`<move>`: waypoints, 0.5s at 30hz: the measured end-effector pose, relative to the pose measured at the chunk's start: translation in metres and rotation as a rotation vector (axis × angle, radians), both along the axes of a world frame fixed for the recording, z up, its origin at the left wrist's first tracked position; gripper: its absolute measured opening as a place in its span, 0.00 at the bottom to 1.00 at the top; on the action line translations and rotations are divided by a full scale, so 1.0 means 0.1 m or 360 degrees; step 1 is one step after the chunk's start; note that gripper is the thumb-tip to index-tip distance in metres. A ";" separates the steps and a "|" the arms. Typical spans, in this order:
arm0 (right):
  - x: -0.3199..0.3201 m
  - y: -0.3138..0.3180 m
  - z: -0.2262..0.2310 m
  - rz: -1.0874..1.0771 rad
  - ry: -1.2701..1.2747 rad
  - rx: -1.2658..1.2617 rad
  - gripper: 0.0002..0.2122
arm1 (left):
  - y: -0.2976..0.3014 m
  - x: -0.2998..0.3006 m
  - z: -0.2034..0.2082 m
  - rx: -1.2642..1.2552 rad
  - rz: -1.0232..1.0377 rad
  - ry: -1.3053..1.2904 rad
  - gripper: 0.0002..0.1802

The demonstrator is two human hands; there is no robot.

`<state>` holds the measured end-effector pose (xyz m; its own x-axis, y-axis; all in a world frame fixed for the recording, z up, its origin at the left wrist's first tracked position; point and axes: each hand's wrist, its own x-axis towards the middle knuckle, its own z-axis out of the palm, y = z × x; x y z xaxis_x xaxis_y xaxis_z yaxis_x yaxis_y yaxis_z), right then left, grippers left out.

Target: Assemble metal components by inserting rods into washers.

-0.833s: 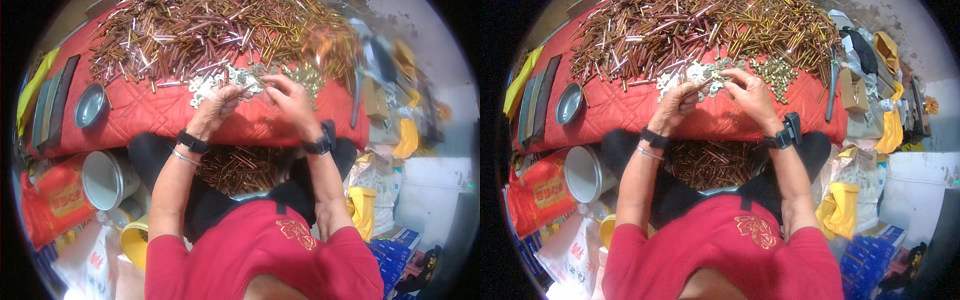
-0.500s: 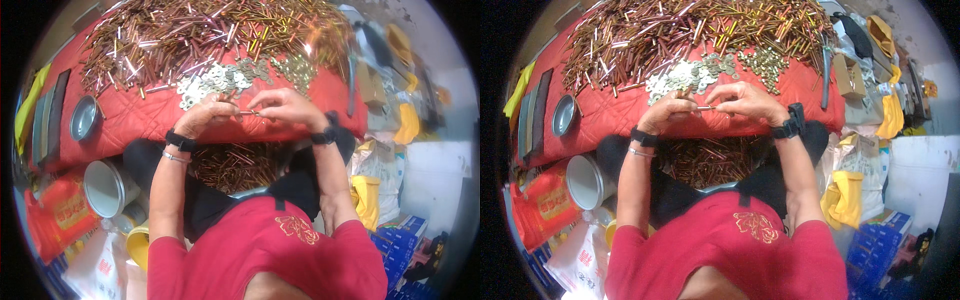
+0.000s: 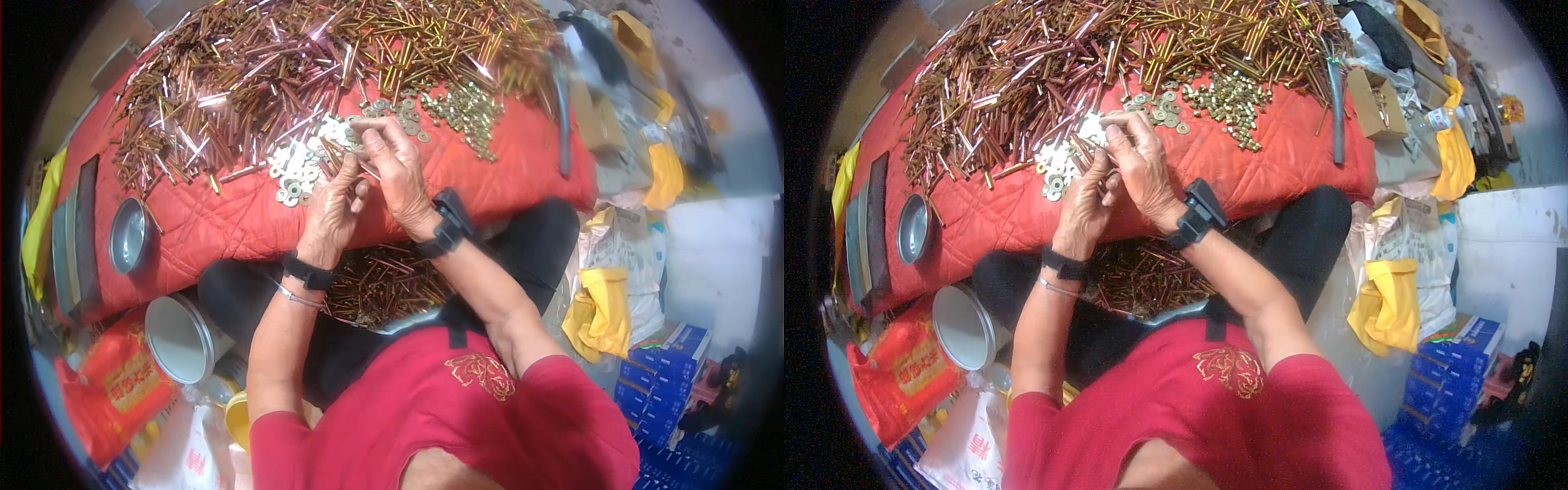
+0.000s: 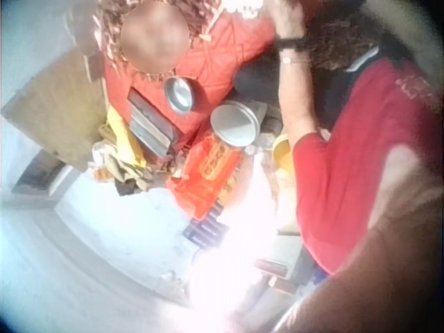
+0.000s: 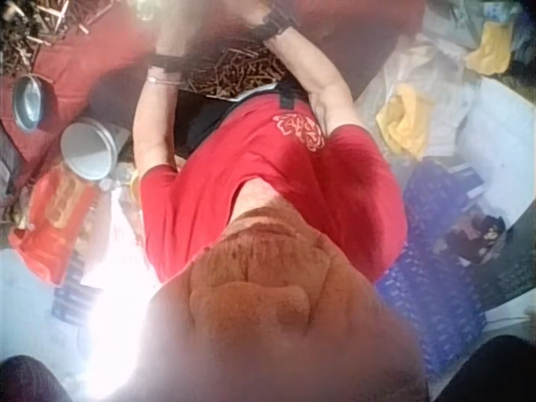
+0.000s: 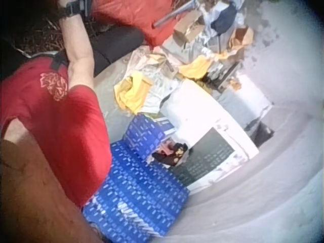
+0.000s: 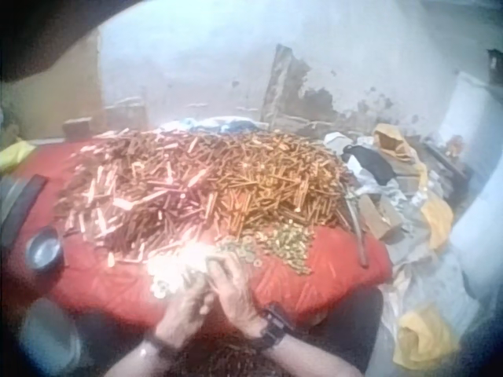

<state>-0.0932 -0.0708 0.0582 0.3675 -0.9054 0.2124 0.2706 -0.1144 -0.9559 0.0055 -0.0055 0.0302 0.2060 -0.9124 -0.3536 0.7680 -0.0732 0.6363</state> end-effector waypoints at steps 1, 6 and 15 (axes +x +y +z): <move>0.01 0.03 0.04 0.0049 -0.0106 0.0152 0.07 | 0.01 0.01 0.01 0.0060 0.0026 -0.0068 0.15; -0.65 -0.77 -0.14 -0.0490 0.1146 -0.1304 0.05 | 0.06 0.22 0.02 0.0058 0.0084 0.0087 0.18; -0.82 -1.07 -0.28 -0.0224 0.1530 -0.1465 0.03 | 0.04 0.26 0.01 -0.0003 -0.0126 0.0002 0.17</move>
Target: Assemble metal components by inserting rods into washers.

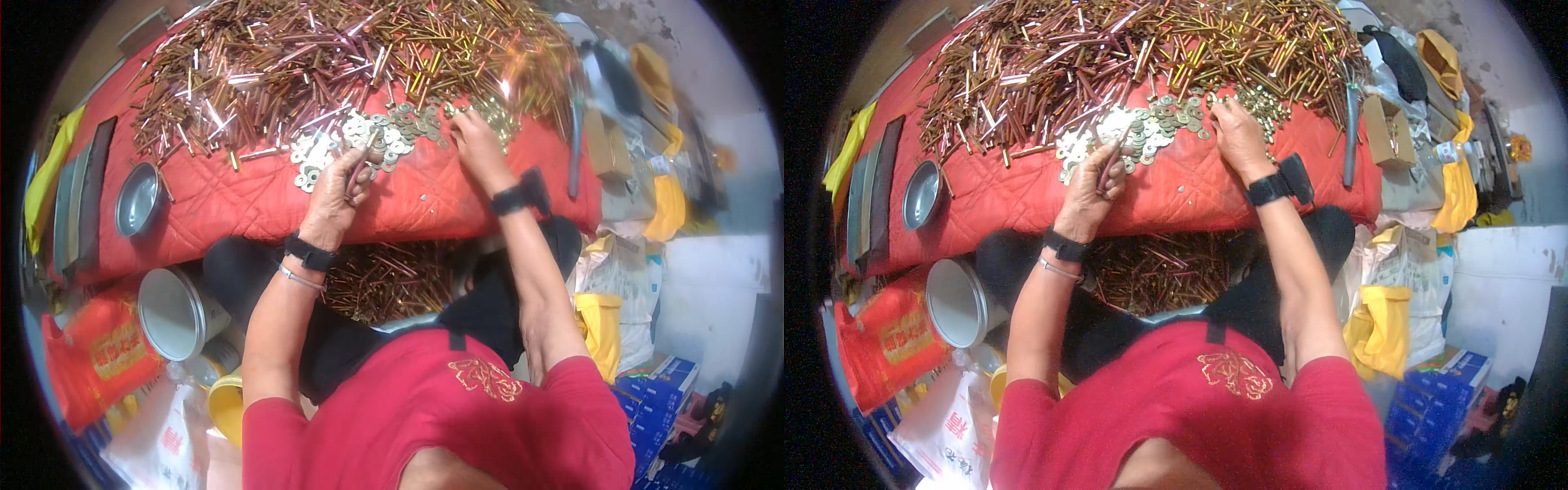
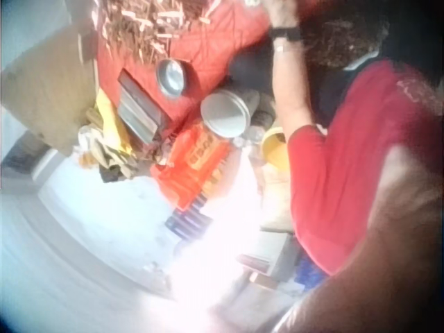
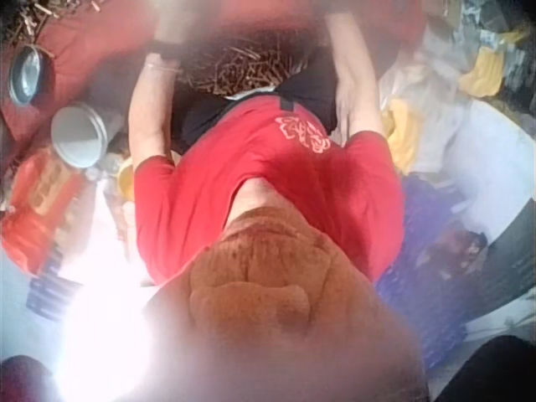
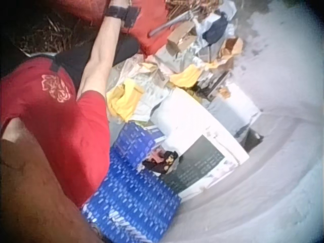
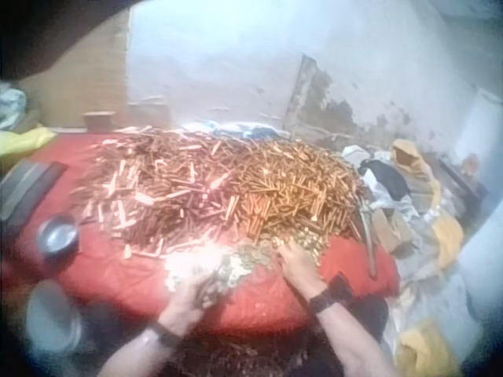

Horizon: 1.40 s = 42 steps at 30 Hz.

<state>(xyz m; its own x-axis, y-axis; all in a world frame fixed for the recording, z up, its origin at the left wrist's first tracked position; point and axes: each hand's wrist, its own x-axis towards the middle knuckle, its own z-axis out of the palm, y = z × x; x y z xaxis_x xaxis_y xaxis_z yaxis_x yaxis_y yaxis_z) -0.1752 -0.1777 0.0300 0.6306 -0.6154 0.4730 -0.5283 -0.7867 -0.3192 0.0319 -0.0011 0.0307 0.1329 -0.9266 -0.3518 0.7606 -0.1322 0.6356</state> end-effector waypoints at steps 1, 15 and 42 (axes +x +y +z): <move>0.03 0.10 0.10 0.0052 -0.0106 0.0118 0.03 | 0.00 -0.02 0.00 -0.0003 0.0014 -0.0019 0.15; 0.35 0.72 0.53 0.0688 -0.0746 0.1084 0.04 | 0.07 -0.08 0.20 -0.0120 -0.0358 -0.0274 0.12; 0.31 0.83 0.61 0.0449 -0.0843 0.1593 0.05 | 0.09 -0.09 0.26 -0.0229 -0.0344 -0.0372 0.13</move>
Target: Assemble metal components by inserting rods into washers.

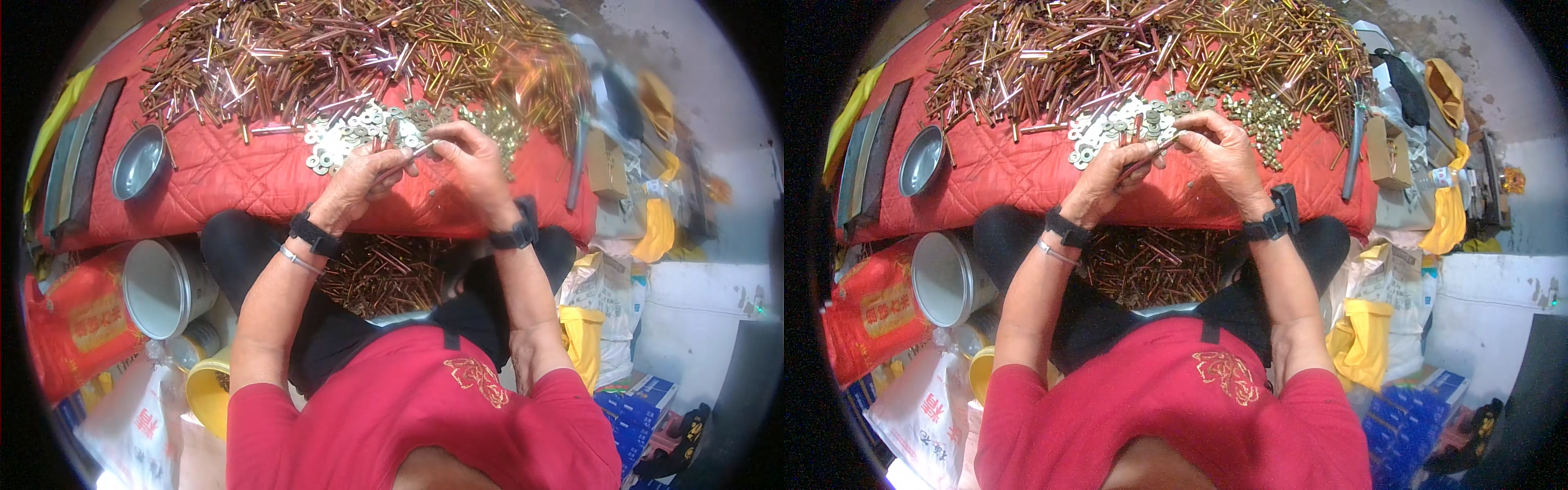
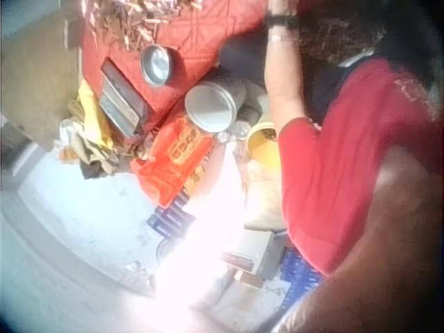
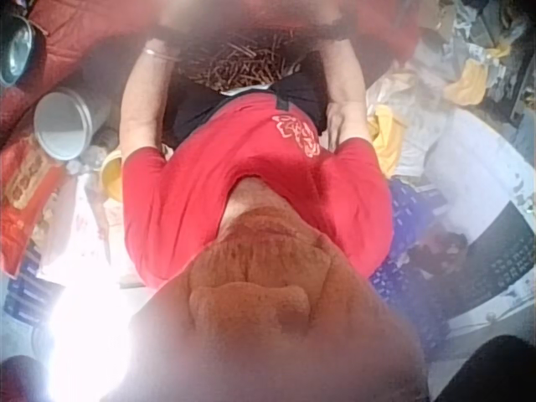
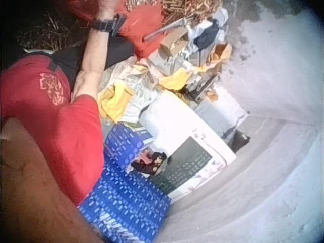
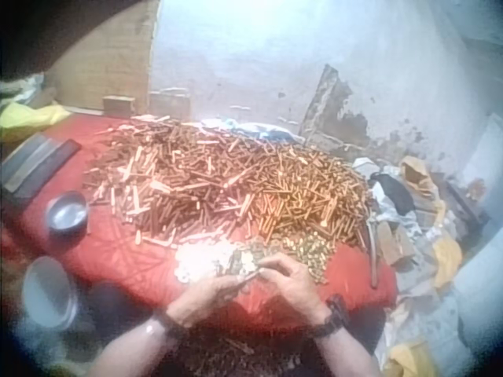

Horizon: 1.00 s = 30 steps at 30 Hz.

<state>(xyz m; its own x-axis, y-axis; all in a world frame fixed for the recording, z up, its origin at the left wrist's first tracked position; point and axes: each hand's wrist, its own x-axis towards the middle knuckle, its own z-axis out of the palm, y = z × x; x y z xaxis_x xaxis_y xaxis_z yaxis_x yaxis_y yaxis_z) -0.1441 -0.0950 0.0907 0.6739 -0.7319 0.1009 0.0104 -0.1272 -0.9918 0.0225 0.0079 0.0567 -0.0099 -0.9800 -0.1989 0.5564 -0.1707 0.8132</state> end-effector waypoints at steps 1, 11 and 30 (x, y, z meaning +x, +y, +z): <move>-0.01 0.01 0.01 -0.0003 0.0015 0.0136 0.05 | 0.00 0.01 0.00 -0.0021 -0.0026 -0.0021 0.13; -0.03 0.00 -0.01 0.0056 0.0223 -0.0145 0.07 | 0.02 0.02 0.03 0.0027 -0.0046 -0.0214 0.14; 0.05 0.03 -0.04 -0.0073 0.0414 -0.0896 0.15 | -0.02 -0.04 -0.06 0.0068 -0.0079 -0.0357 0.13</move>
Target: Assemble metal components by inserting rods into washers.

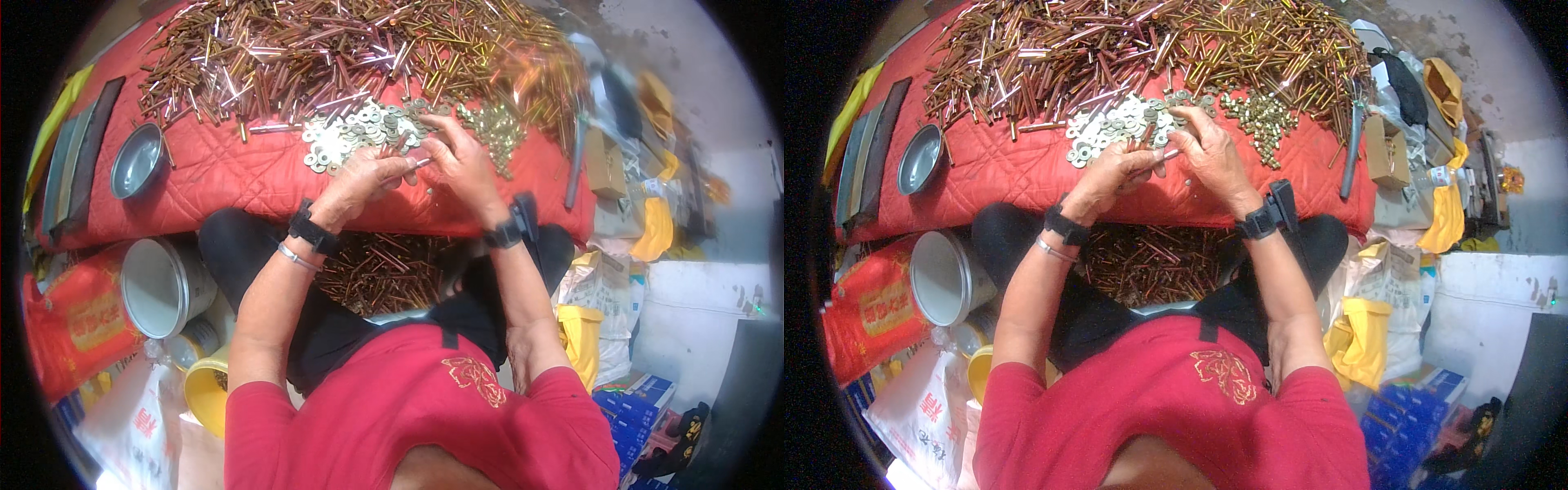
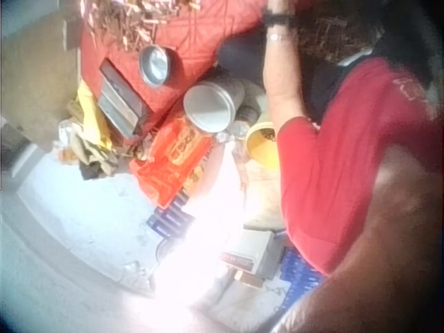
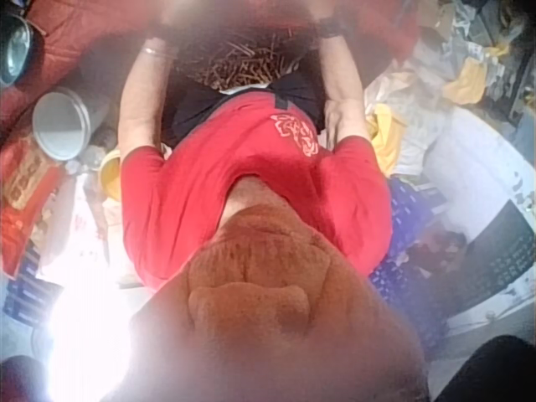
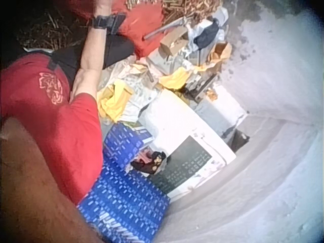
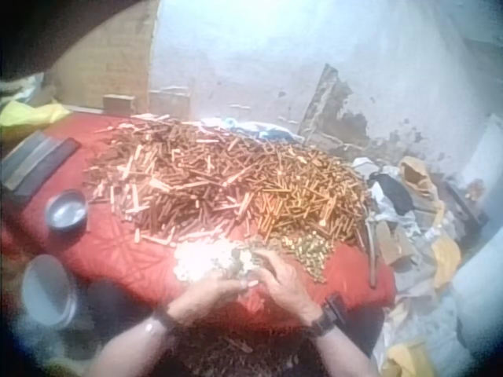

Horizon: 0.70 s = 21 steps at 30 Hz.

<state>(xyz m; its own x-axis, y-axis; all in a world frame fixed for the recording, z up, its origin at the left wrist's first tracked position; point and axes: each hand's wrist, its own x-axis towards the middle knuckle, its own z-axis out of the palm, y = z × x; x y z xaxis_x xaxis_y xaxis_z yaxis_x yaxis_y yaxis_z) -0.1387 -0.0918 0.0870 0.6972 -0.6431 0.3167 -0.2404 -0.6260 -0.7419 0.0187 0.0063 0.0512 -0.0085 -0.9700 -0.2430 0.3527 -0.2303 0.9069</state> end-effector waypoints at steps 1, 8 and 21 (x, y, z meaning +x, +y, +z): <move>0.00 -0.01 -0.02 -0.0007 0.0000 -0.0034 0.15 | 0.00 -0.01 0.00 -0.0006 -0.0015 0.0003 0.13; -0.02 0.03 -0.02 -0.0040 -0.0201 0.0161 0.16 | -0.01 0.03 0.03 0.0029 0.0032 0.0103 0.13; -0.03 0.05 0.00 -0.0050 -0.0111 0.0081 0.17 | 0.00 0.02 0.00 0.0054 -0.0007 0.0124 0.13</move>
<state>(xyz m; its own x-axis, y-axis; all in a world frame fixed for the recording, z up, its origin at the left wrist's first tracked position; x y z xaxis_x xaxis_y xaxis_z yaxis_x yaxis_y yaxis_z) -0.1419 -0.0864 0.0873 0.6539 -0.6808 0.3299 -0.2060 -0.5798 -0.7883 0.0204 0.0063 0.0510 -0.0328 -0.9611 -0.2743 0.4209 -0.2622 0.8684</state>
